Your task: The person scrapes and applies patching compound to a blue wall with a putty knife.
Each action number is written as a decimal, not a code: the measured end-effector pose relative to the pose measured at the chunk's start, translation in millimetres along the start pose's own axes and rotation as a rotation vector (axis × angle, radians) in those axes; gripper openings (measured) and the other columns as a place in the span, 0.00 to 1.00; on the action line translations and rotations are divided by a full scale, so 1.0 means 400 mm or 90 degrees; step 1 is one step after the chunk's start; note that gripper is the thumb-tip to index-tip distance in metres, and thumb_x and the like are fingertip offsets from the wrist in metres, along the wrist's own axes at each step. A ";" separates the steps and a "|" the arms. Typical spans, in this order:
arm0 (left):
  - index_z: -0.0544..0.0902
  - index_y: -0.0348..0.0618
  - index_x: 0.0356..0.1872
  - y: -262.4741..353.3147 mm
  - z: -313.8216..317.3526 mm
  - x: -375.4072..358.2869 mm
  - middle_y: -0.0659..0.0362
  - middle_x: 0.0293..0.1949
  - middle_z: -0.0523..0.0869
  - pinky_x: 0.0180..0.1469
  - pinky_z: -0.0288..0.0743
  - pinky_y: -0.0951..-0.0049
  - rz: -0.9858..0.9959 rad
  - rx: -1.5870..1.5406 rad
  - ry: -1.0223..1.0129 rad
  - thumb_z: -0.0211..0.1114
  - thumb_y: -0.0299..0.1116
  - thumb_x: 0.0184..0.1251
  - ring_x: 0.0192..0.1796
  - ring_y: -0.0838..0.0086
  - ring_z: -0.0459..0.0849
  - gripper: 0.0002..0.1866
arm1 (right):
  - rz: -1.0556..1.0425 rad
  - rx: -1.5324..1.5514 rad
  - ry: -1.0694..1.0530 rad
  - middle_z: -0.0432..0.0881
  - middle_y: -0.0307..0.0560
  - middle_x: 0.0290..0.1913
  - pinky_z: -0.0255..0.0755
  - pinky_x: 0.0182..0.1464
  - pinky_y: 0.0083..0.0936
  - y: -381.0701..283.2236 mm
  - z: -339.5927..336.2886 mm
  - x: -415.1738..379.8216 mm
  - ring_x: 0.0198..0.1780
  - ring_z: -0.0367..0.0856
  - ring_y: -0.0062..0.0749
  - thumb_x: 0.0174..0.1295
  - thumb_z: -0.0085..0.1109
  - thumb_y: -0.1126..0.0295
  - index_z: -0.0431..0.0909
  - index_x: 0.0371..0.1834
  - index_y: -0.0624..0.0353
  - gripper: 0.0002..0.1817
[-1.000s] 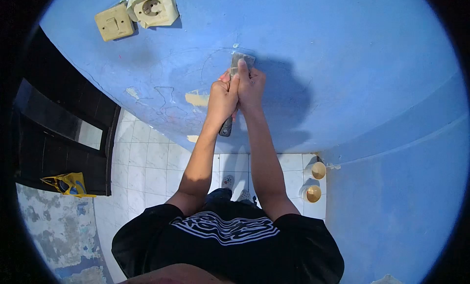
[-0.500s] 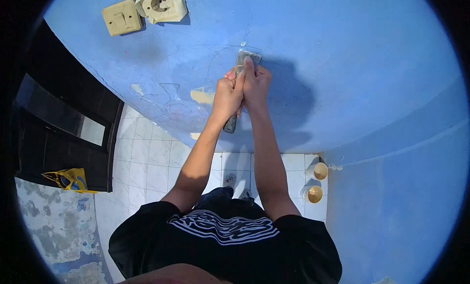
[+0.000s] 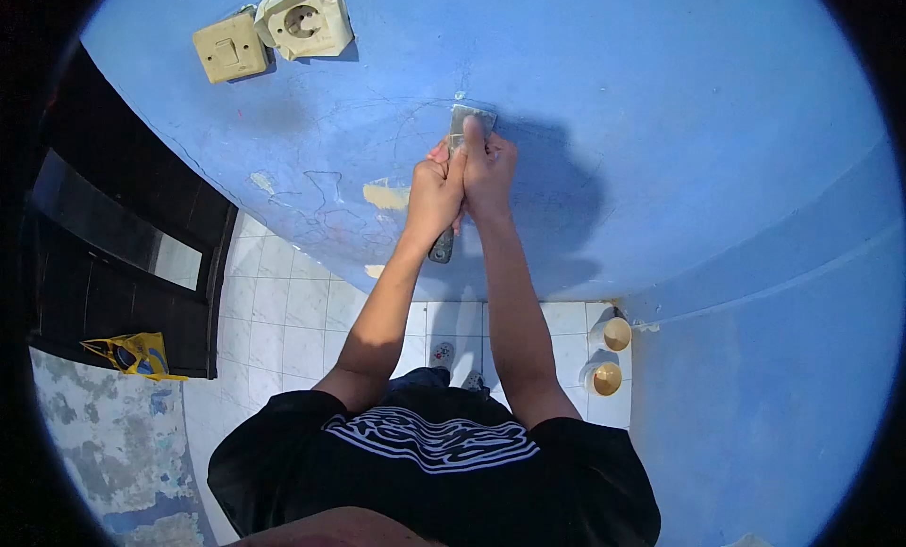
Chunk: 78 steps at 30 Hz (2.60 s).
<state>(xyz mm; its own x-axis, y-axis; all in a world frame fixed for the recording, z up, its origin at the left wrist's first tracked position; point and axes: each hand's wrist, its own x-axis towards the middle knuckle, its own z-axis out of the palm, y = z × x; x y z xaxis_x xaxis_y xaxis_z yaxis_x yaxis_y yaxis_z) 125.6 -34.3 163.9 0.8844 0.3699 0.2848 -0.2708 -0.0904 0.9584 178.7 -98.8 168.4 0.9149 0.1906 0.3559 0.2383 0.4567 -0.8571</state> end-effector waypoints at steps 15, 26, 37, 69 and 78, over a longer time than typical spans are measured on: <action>0.76 0.38 0.21 -0.059 -0.029 -0.032 0.60 0.11 0.75 0.10 0.61 0.74 -0.025 -0.080 -0.092 0.49 0.44 0.81 0.09 0.77 0.71 0.27 | 0.035 -0.045 0.008 0.84 0.48 0.24 0.76 0.30 0.26 0.010 -0.007 0.003 0.26 0.84 0.28 0.73 0.54 0.53 0.80 0.26 0.66 0.26; 0.75 0.39 0.23 -0.082 -0.013 -0.055 0.62 0.11 0.71 0.11 0.61 0.74 -0.065 -0.025 -0.055 0.43 0.44 0.83 0.08 0.78 0.68 0.27 | 0.065 -0.061 -0.027 0.82 0.47 0.24 0.78 0.32 0.30 0.040 -0.018 -0.040 0.27 0.84 0.31 0.74 0.53 0.57 0.79 0.32 0.66 0.21; 0.82 0.25 0.42 -0.075 0.001 -0.022 0.36 0.46 0.83 0.59 0.73 0.59 -0.094 0.095 -0.019 0.44 0.37 0.80 0.52 0.49 0.83 0.23 | 0.020 -0.016 0.029 0.81 0.43 0.24 0.73 0.29 0.23 0.073 -0.013 -0.020 0.25 0.78 0.23 0.74 0.54 0.62 0.79 0.32 0.66 0.17; 0.82 0.25 0.31 -0.026 -0.021 -0.018 0.41 0.27 0.83 0.42 0.76 0.58 -0.023 0.119 -0.034 0.46 0.39 0.80 0.33 0.53 0.84 0.26 | 0.011 0.058 0.004 0.81 0.44 0.24 0.73 0.29 0.24 0.019 0.018 -0.013 0.24 0.78 0.25 0.74 0.53 0.63 0.78 0.29 0.65 0.18; 0.81 0.29 0.35 -0.032 -0.005 -0.052 0.56 0.15 0.77 0.14 0.65 0.71 -0.033 -0.003 0.008 0.44 0.41 0.82 0.13 0.75 0.75 0.25 | 0.016 -0.047 0.033 0.82 0.43 0.24 0.72 0.28 0.22 0.039 0.000 -0.035 0.23 0.78 0.23 0.74 0.55 0.63 0.80 0.31 0.66 0.17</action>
<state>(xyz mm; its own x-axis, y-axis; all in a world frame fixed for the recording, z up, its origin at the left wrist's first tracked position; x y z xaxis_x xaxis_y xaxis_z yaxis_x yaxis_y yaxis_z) 110.0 -39.1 145.8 0.8923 0.3859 0.2342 -0.2261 -0.0670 0.9718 169.7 -94.4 149.9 0.9361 0.1553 0.3156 0.2364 0.3864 -0.8915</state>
